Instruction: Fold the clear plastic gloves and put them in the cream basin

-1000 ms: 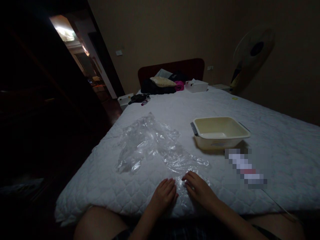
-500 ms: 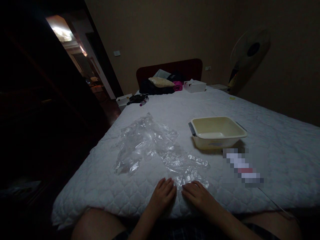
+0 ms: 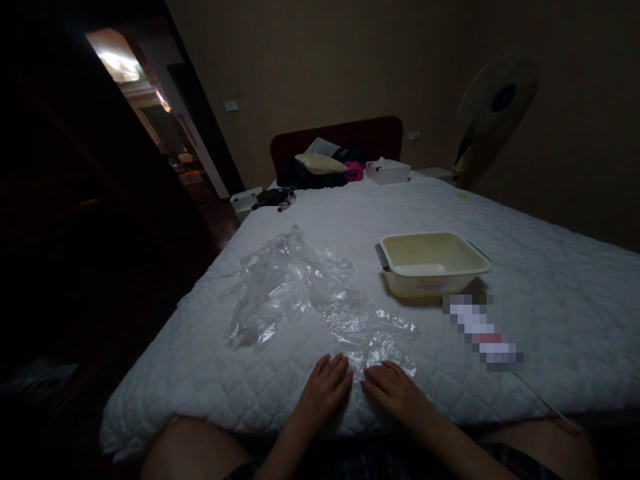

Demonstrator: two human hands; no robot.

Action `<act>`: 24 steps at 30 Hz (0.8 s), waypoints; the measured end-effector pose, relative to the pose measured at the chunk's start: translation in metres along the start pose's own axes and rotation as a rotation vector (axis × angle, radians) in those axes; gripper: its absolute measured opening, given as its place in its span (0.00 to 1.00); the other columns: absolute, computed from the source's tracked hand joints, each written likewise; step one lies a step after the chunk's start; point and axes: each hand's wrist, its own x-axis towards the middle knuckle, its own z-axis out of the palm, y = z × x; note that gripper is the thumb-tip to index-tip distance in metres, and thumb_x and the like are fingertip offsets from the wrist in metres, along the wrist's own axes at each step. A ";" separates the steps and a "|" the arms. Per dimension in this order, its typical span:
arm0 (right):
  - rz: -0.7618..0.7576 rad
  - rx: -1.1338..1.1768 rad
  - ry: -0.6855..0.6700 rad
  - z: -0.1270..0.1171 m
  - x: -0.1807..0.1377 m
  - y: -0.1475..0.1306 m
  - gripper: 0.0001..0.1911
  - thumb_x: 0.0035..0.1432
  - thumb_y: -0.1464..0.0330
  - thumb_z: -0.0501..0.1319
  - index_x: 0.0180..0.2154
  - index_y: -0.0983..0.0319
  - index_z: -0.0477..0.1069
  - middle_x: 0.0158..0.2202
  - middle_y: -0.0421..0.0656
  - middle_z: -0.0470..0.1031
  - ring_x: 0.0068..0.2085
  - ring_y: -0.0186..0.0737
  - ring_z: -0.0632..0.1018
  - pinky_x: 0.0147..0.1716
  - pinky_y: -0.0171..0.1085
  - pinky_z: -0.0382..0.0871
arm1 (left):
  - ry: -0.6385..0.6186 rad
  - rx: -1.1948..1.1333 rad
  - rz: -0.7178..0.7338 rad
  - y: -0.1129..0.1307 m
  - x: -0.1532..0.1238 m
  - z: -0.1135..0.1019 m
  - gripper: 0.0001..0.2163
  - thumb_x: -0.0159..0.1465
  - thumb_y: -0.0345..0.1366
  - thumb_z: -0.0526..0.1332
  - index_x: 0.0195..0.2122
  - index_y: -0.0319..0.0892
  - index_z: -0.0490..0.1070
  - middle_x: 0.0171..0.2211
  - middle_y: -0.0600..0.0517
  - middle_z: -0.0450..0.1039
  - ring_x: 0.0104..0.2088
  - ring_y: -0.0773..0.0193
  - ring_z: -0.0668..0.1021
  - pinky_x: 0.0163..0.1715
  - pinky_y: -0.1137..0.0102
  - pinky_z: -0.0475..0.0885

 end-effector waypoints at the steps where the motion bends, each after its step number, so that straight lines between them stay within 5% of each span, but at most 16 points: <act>1: 0.002 -0.003 -0.004 0.001 -0.001 0.000 0.15 0.60 0.77 0.49 0.46 0.62 0.68 0.41 0.48 0.75 0.44 0.40 0.74 0.44 0.45 0.67 | 0.000 0.000 0.000 0.000 0.000 0.000 0.11 0.66 0.32 0.52 0.48 0.41 0.65 0.51 0.47 0.67 0.56 0.58 0.64 0.53 0.57 0.59; 13: 0.035 0.067 -0.022 0.000 0.007 -0.004 0.16 0.61 0.77 0.46 0.43 0.62 0.69 0.40 0.46 0.76 0.42 0.40 0.75 0.45 0.47 0.66 | 0.013 0.019 0.036 0.001 0.002 -0.002 0.10 0.66 0.31 0.50 0.47 0.39 0.66 0.51 0.46 0.67 0.57 0.56 0.63 0.53 0.58 0.60; 24: 0.366 0.246 -0.081 0.001 0.018 -0.005 0.13 0.59 0.73 0.50 0.45 0.62 0.66 0.33 0.44 0.75 0.35 0.39 0.75 0.39 0.41 0.67 | -0.029 0.015 0.036 0.000 0.001 0.000 0.09 0.65 0.33 0.53 0.46 0.40 0.66 0.51 0.47 0.67 0.55 0.56 0.65 0.53 0.59 0.60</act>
